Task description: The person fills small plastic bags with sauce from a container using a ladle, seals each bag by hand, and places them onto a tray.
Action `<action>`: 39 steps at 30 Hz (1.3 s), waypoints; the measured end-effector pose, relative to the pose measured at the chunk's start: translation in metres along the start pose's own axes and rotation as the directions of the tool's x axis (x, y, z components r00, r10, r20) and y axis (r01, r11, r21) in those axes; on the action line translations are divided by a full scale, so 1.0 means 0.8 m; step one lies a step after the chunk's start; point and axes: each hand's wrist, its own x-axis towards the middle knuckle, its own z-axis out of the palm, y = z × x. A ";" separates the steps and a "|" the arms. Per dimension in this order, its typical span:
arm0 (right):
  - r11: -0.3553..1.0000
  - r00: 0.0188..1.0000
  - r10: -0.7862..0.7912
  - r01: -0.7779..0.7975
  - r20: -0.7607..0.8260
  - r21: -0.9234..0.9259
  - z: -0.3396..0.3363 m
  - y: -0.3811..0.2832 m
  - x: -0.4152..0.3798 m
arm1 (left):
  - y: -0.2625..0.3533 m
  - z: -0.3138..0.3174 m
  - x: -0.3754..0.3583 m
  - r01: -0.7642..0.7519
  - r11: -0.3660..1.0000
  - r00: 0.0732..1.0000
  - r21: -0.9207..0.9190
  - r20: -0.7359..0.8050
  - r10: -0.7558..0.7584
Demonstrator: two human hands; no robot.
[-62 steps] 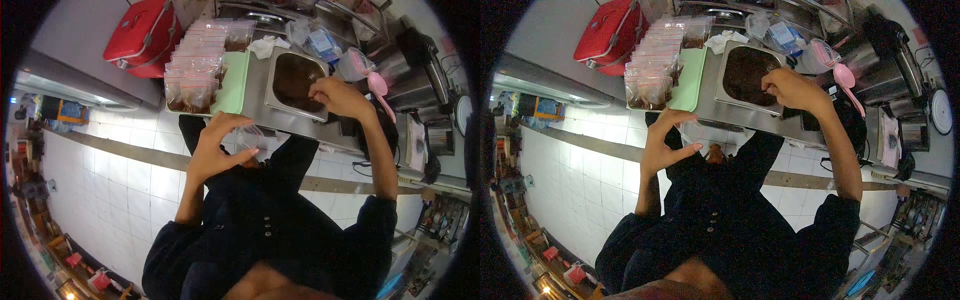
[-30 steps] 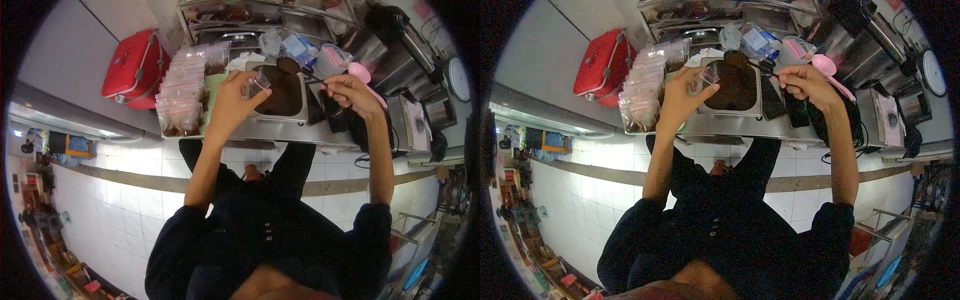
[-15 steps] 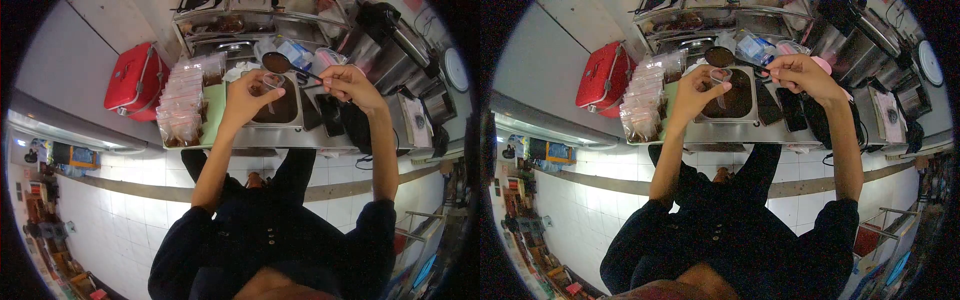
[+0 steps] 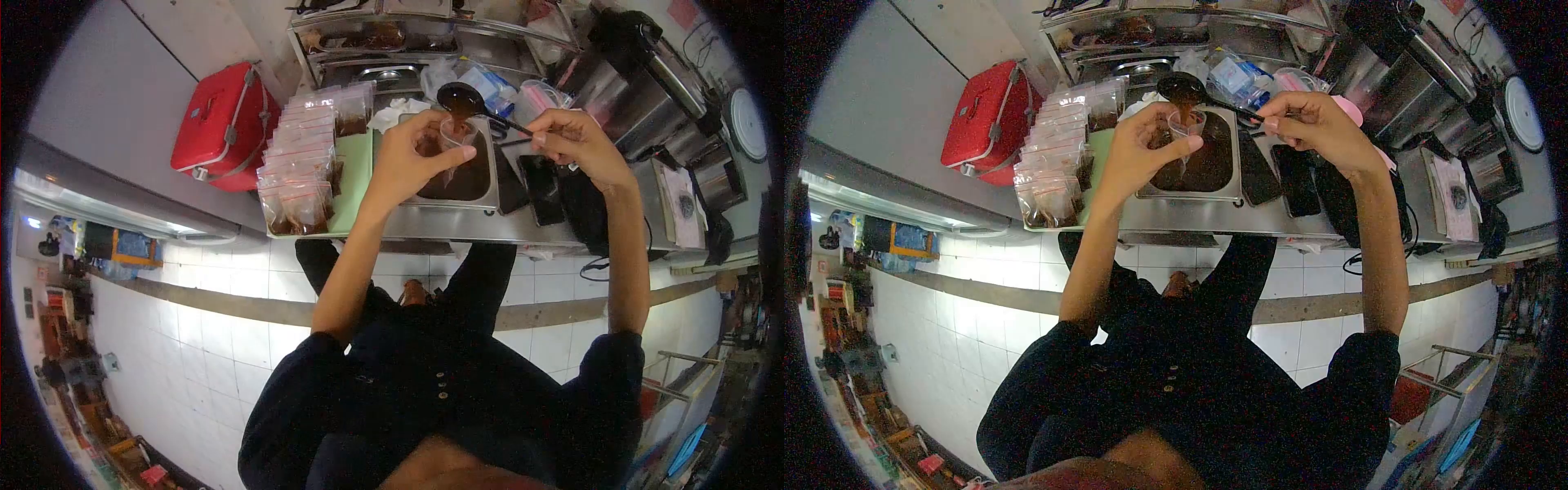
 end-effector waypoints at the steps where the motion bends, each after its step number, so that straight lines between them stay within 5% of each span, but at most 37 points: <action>1: 1.000 1.000 -0.002 0.002 -0.003 -0.005 0.000 -0.002 -0.001 | 0.005 0.001 -0.001 -0.008 1.000 1.000 -0.012 0.004 0.008; 11: 0.998 1.000 -0.003 0.002 -0.015 -0.064 0.001 -0.012 -0.008 | 0.000 0.000 0.000 -0.070 0.997 0.998 0.035 0.007 0.070; 17: 0.998 1.000 -0.017 0.017 -0.002 -0.064 0.005 -0.007 -0.008 | 0.004 -0.003 -0.003 0.037 0.999 0.999 0.000 0.035 -0.037; 23: 0.998 0.998 -0.048 0.046 -0.028 -0.052 0.000 -0.010 -0.010 | 0.010 -0.007 -0.005 0.004 0.998 0.998 0.058 0.056 -0.007; 26: 0.996 0.998 -0.010 0.004 -0.060 -0.095 -0.003 -0.023 -0.010 | 0.015 0.001 -0.006 -0.043 0.995 0.999 -0.087 -0.018 0.042; 32: 0.999 0.997 -0.011 0.007 -0.072 -0.050 -0.004 -0.030 -0.006 | 0.002 -0.008 -0.004 -0.088 0.996 0.996 0.022 -0.018 0.089; 35: 0.988 0.995 -0.032 0.017 -0.093 -0.156 -0.016 -0.023 0.002 | 0.014 -0.016 -0.014 -0.018 1.000 0.997 -0.024 -0.072 0.016; 39: 0.745 0.992 -0.124 0.111 0.027 -0.658 -0.008 0.018 0.027 | 0.019 -0.034 -0.025 -0.021 0.972 0.995 0.234 -0.088 0.043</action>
